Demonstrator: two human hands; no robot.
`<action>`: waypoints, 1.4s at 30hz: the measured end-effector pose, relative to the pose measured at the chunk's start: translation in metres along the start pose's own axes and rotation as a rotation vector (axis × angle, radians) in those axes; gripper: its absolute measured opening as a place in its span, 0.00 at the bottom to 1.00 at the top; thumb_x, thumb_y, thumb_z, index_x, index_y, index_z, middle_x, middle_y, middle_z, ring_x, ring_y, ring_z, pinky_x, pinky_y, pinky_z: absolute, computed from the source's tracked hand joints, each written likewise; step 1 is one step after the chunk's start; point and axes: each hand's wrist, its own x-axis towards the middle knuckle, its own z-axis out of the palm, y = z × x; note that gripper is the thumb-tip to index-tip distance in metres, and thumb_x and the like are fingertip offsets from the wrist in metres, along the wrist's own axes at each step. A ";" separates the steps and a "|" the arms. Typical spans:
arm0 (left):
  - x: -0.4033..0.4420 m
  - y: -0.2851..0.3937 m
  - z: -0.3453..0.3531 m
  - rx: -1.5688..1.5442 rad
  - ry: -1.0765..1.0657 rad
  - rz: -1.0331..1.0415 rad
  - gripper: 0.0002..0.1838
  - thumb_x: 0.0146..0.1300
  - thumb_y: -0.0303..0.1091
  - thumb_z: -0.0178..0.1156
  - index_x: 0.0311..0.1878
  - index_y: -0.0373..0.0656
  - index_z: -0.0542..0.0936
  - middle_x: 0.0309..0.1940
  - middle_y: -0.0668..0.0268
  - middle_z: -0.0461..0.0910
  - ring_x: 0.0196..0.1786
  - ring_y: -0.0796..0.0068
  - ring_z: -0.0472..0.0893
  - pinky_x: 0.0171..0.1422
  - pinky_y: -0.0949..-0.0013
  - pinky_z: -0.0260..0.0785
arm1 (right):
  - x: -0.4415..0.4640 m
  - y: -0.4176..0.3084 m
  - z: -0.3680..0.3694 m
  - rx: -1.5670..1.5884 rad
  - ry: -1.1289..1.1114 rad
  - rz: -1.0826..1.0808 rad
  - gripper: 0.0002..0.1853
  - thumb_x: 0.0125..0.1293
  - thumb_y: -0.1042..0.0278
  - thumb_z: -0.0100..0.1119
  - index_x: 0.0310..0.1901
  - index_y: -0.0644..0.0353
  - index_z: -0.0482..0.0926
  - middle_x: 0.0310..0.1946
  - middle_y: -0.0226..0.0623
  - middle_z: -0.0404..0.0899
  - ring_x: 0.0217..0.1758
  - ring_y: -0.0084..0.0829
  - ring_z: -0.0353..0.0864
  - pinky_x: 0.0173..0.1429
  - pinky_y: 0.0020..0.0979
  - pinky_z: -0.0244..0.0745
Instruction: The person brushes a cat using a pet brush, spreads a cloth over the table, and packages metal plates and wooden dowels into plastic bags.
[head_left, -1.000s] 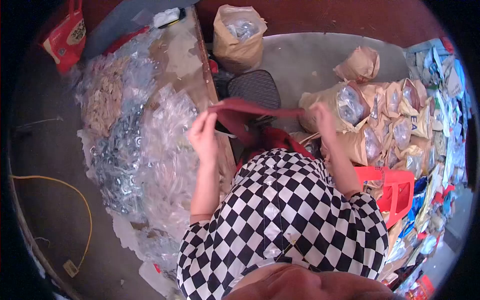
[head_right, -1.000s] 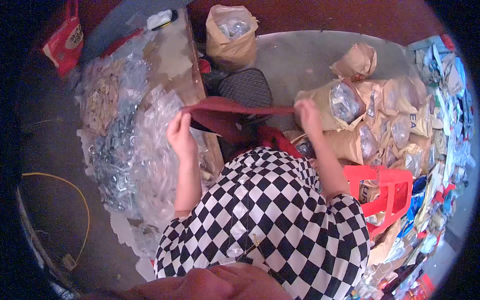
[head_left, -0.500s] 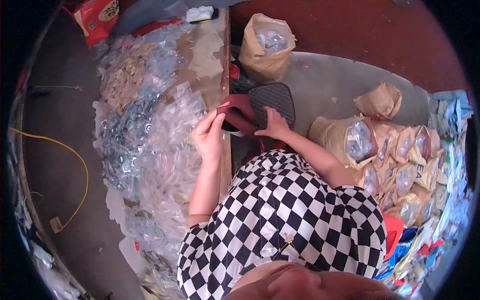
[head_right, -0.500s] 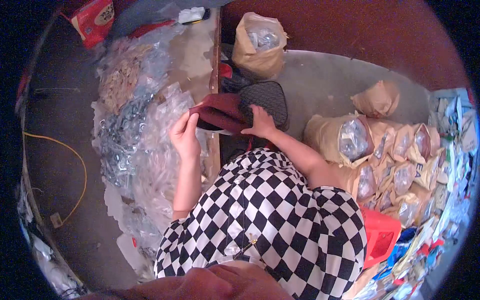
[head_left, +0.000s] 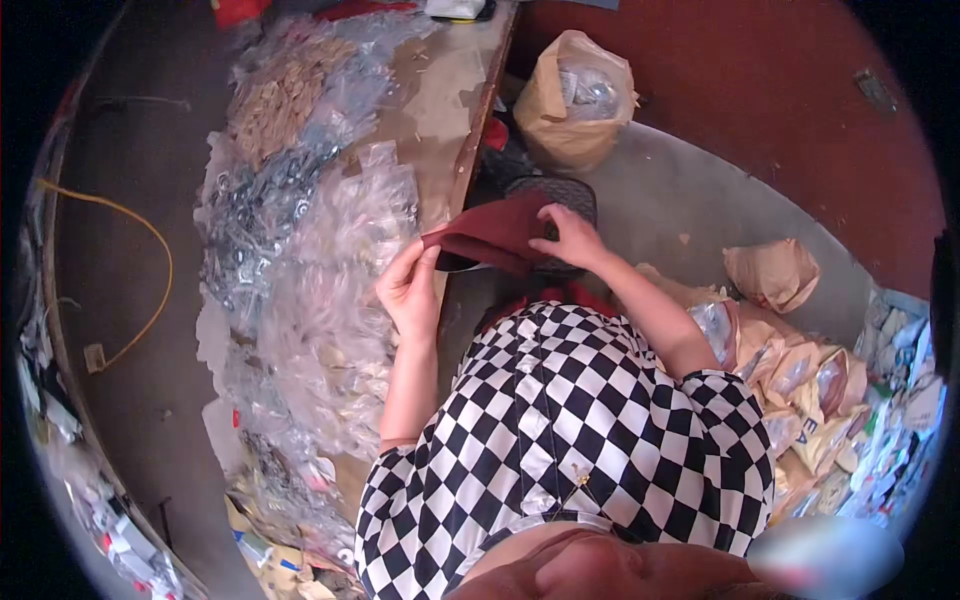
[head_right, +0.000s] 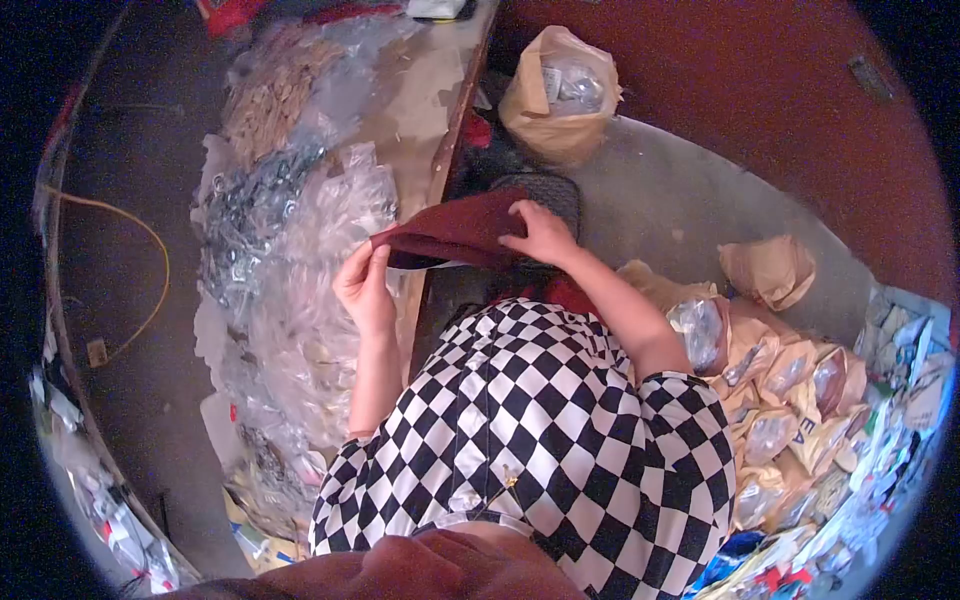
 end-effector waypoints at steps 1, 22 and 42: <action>-0.002 0.001 0.003 0.006 0.015 0.004 0.10 0.64 0.17 0.59 0.47 0.32 0.84 0.45 0.56 0.85 0.48 0.71 0.83 0.59 0.70 0.72 | -0.002 -0.012 0.001 0.002 -0.010 -0.013 0.31 0.54 0.50 0.70 0.55 0.56 0.71 0.50 0.47 0.78 0.54 0.49 0.78 0.58 0.43 0.72; 0.002 0.006 -0.012 0.043 0.308 0.102 0.08 0.60 0.16 0.64 0.43 0.33 0.85 0.38 0.62 0.86 0.42 0.77 0.82 0.52 0.75 0.74 | 0.049 -0.043 -0.120 -0.297 0.280 -0.134 0.13 0.59 0.67 0.55 0.45 0.58 0.78 0.42 0.45 0.82 0.53 0.48 0.78 0.54 0.45 0.72; 0.015 -0.106 -0.004 0.271 -0.095 -0.150 0.21 0.60 0.21 0.62 0.58 0.42 0.73 0.47 0.57 0.82 0.51 0.63 0.82 0.55 0.66 0.72 | 0.056 -0.224 -0.178 0.046 0.000 -0.554 0.08 0.64 0.71 0.63 0.44 0.60 0.82 0.32 0.39 0.84 0.33 0.28 0.84 0.41 0.26 0.75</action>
